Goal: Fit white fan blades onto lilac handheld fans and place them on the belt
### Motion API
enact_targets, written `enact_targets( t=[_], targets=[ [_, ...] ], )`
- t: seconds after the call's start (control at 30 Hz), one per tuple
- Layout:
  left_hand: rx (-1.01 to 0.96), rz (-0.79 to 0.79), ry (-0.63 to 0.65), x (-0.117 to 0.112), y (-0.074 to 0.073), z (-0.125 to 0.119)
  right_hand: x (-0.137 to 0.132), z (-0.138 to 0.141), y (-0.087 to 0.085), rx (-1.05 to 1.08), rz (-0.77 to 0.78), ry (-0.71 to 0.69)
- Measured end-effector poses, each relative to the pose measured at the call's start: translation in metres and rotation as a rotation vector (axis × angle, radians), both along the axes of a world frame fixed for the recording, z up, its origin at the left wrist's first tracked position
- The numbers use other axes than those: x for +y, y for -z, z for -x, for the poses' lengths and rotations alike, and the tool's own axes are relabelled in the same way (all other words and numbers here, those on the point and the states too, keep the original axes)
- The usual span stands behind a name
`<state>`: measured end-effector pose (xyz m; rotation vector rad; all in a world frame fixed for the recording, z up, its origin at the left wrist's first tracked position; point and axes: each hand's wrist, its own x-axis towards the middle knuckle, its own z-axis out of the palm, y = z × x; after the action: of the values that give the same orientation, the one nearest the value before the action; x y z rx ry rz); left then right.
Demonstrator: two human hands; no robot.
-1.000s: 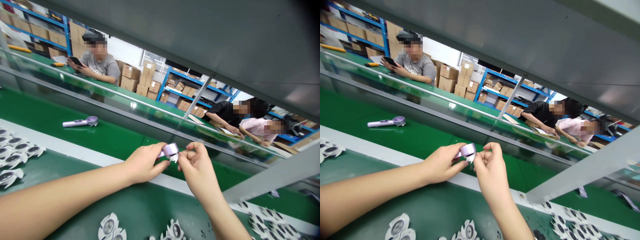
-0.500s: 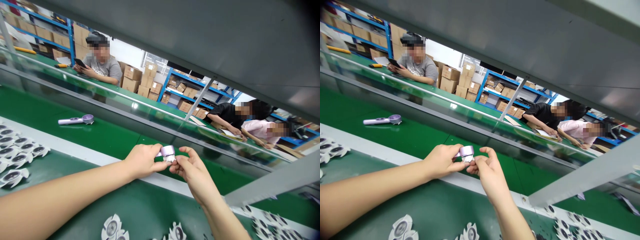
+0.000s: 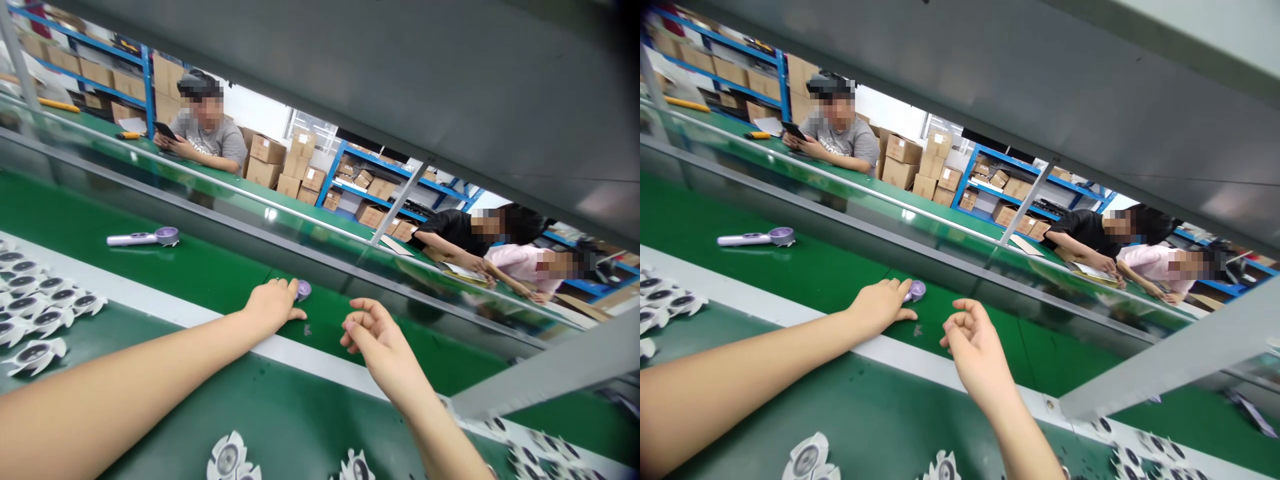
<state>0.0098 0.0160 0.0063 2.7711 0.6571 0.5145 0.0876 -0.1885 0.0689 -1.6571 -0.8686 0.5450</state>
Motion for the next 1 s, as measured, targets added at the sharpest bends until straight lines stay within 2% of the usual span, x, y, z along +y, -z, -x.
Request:
enact_targets(
  t=[0.1,0.17,0.23,0.3,0.37,0.47,0.53,0.73,1.0],
  targets=[
    [0.058,-0.050,-0.065,0.003,0.004,0.000,0.002,0.000,0.003,-0.039,0.056,-0.039],
    [0.044,-0.091,-0.089,0.001,0.000,0.003,0.003,0.001,0.006,-0.070,0.114,-0.075],
    [-0.018,-0.146,-0.052,-0.002,-0.007,0.007,0.001,0.001,0.010,-0.112,0.197,-0.119],
    [-0.080,-0.199,0.070,-0.008,-0.013,0.010,-0.001,0.002,0.014,-0.174,0.304,-0.168],
    [-0.089,-0.230,0.271,-0.015,-0.016,0.011,-0.003,0.002,0.017,-0.240,0.426,-0.224],
    [-0.014,-0.243,0.613,-0.024,-0.012,0.012,-0.007,0.002,0.019,-0.307,0.580,-0.278],
    [0.027,-0.239,0.739,-0.027,-0.007,0.011,-0.009,0.000,0.020,-0.320,0.635,-0.291],
    [-0.005,-0.235,0.710,-0.025,-0.002,0.010,-0.011,-0.012,0.023,-0.257,0.722,-0.392],
    [-0.027,-0.220,0.722,-0.026,0.000,0.010,-0.009,-0.014,0.021,-0.244,0.739,-0.390]
  ],
)
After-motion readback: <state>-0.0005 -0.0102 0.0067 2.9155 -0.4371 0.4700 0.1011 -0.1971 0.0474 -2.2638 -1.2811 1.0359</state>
